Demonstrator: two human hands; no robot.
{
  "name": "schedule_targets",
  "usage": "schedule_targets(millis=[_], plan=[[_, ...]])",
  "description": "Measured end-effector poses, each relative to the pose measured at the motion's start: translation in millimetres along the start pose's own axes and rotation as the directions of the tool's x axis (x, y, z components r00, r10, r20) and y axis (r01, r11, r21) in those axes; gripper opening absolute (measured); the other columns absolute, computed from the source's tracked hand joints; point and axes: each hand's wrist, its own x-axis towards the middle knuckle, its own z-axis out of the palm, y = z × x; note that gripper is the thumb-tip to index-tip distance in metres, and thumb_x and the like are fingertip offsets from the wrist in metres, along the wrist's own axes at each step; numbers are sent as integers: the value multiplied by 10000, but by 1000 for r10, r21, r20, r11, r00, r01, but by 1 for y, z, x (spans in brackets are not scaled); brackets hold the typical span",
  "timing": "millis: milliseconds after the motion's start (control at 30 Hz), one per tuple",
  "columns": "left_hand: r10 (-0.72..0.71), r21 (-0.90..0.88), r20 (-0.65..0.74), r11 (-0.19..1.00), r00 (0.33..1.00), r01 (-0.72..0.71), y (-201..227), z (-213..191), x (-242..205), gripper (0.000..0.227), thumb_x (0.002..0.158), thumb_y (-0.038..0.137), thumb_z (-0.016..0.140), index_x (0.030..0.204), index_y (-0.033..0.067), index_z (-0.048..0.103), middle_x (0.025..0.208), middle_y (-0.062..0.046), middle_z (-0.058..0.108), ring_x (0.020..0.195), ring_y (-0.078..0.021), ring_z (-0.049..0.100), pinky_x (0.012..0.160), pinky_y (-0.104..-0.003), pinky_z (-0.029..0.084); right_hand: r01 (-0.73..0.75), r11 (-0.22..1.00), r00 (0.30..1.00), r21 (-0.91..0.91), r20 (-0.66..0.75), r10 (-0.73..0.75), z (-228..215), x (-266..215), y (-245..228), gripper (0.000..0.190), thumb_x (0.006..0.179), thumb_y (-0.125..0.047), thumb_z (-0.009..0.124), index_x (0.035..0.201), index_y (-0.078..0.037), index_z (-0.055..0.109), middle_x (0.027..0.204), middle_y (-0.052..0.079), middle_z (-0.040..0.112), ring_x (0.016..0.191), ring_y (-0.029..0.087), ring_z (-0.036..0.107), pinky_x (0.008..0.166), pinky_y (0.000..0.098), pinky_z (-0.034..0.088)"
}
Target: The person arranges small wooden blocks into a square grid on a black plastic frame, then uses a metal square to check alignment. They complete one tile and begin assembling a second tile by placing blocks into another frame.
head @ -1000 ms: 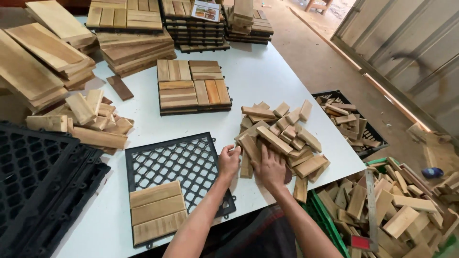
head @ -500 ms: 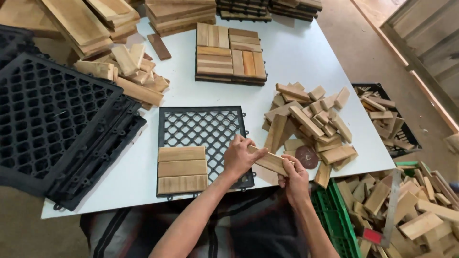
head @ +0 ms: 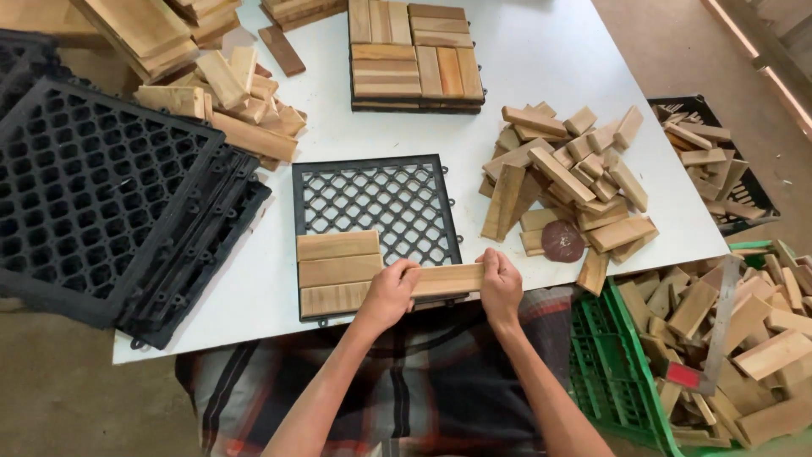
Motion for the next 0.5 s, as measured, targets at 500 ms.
schedule_targets(millis=[500], plan=[[188,290,-134,946,973,-143,24,-32,-46,377,1020,119,522,1358,-4,634,1179,-247,737,972,-424,738,810,-496,618,235,967,964,-100,152,-219,12,-35,-2,513,982,-543,596,1393,-236,592,1142,210,713,1098,421,679,900,556,547]])
